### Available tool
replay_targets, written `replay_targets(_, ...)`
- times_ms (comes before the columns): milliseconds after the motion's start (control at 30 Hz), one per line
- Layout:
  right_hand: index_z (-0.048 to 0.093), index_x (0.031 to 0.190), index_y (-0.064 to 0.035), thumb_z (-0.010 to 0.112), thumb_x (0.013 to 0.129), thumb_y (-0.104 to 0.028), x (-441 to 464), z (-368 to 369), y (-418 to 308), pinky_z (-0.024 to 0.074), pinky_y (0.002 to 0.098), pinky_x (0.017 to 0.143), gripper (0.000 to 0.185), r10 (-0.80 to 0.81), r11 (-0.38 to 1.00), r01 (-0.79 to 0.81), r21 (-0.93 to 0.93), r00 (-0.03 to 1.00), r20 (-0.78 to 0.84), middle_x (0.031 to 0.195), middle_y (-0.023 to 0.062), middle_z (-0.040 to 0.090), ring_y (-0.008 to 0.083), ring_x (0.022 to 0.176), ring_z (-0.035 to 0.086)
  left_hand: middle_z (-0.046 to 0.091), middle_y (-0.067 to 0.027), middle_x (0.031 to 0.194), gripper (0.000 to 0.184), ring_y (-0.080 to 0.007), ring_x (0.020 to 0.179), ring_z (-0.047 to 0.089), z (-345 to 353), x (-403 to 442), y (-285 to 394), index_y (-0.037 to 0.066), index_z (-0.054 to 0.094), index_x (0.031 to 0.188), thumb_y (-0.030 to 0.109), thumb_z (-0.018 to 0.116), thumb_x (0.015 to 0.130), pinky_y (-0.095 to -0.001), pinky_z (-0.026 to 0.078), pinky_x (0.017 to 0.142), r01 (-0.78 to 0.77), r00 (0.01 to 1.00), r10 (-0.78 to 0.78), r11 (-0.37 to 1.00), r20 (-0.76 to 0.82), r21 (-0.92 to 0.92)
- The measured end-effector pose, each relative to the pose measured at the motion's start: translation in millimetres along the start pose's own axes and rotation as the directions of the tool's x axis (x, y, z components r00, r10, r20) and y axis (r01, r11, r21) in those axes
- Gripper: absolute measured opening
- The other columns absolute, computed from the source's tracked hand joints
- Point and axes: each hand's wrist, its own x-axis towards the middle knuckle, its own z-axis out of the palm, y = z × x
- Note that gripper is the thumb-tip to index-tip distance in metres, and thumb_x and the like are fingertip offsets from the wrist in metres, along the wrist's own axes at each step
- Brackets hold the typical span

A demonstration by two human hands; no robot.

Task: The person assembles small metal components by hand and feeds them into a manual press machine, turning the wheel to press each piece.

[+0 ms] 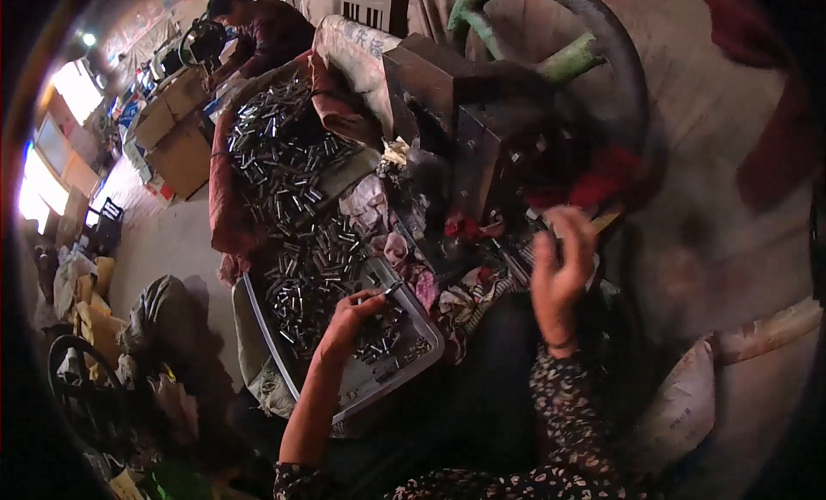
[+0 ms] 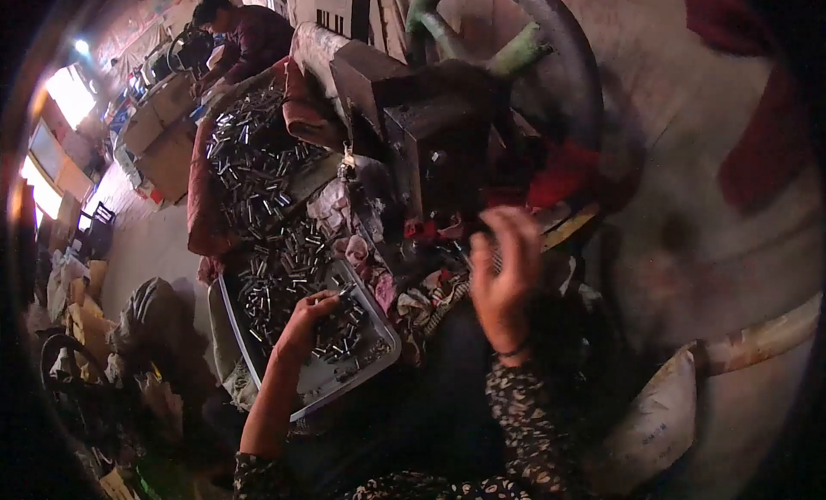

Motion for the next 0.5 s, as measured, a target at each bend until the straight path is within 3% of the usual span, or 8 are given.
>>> replay_targets(67,0.052,0.107,-0.0009,0.059,0.079,-0.008,19.1,-17.1,17.5,0.0379,0.0378,0.087,0.03,-0.046,0.978,0.013,-0.207,0.987,-0.154,0.11,0.0145,0.051,0.0299,0.103,0.046,0.061,-0.003,0.076,0.027,-0.0094,0.062,0.054,14.7,9.5,5.7,-0.001,0.06,0.096,0.02,0.062,0.078,-0.0234,0.043,0.055,0.044,0.999,-0.043,0.998,-0.033,0.037)
replay_targets(133,0.048,0.114,-0.0005,0.06,0.08,-0.01,41.5,-24.6,32.6,0.0399,0.0366,0.088,0.037,-0.122,0.956,0.026,-0.292,0.941,-0.316,0.115,0.0147,0.049,0.0278,0.105,0.046,0.058,-0.0011,0.072,0.027,-0.0079,0.06,0.051,17.0,26.4,1.4,-0.003,0.06,0.095,0.018,0.062,0.079,-0.0227,0.04,0.053,0.005,1.0,-0.002,0.992,-0.02,0.127)
replay_targets(200,0.046,0.117,0.0009,0.061,0.081,-0.013,59.2,-21.2,47.1,0.039,0.0373,0.091,0.041,-0.054,0.987,-0.023,-0.161,0.888,-0.457,0.118,0.0136,0.047,0.0269,0.105,0.046,0.057,-0.0006,0.071,0.026,-0.0075,0.059,0.05,23.8,32.3,8.9,-0.003,0.061,0.094,0.018,0.062,0.079,-0.0224,0.039,0.052,-0.011,0.999,0.015,0.993,-0.034,0.119)
replay_targets(233,0.046,0.117,0.0009,0.061,0.081,-0.013,65.7,-16.5,57.0,0.039,0.0373,0.091,0.041,-0.045,0.99,-0.021,-0.139,0.89,-0.454,0.118,0.0136,0.047,0.0269,0.105,0.046,0.057,-0.0006,0.069,0.025,-0.0079,0.057,0.05,28.8,33.4,15.8,-0.003,0.061,0.092,0.018,0.062,0.079,-0.0224,0.039,0.051,-0.053,0.998,0.058,0.983,-0.023,0.176)
replay_targets(300,0.045,0.118,0.0032,0.065,0.079,-0.021,79.2,-8.3,75.6,0.035,0.0362,0.094,0.05,0.083,0.993,-0.034,0.112,0.881,-0.465,0.119,0.0145,0.048,0.0256,0.11,0.045,0.057,-0.0006,0.068,0.023,-0.0083,0.055,0.05,35.2,41.6,22.7,-0.003,0.061,0.09,0.018,0.061,0.079,-0.0225,0.039,0.05,-0.096,0.995,0.102,0.968,-0.015,0.231)
replay_targets(333,0.045,0.118,0.0032,0.065,0.079,-0.021,85.5,-2.6,82.7,0.035,0.0362,0.094,0.05,0.085,0.992,-0.033,0.12,0.882,-0.463,0.119,0.0145,0.048,0.0256,0.11,0.045,0.057,-0.0011,0.066,0.022,-0.0089,0.053,0.049,37.0,49.0,23.1,-0.002,0.061,0.088,0.017,0.06,0.079,-0.0227,0.039,0.048,-0.109,0.992,0.119,0.977,-0.049,0.184)
replay_targets(400,0.046,0.116,0.0053,0.068,0.076,-0.025,92.8,5.6,95.9,0.0366,0.0331,0.092,0.055,0.191,0.979,-0.206,0.001,0.907,-0.375,0.115,0.0159,0.052,0.0232,0.105,0.05,0.057,-0.0016,0.064,0.02,-0.0094,0.05,0.049,37.0,62.1,24.5,-0.002,0.062,0.086,0.017,0.059,0.079,-0.023,0.038,0.047,-0.122,0.988,0.134,0.983,-0.082,0.137)
replay_targets(500,0.049,0.112,0.0063,0.069,0.073,-0.026,92.6,0.1,118.4,0.0384,0.031,0.09,0.055,0.308,0.951,-0.306,0.048,0.918,-0.25,0.11,0.0169,0.056,0.0232,0.099,0.054,0.058,-0.0043,0.061,0.018,-0.0105,0.045,0.049,38.6,70.2,35.5,-0.001,0.062,0.077,0.016,0.058,0.079,-0.0249,0.035,0.041,-0.2,0.973,0.213,0.969,-0.089,0.143)
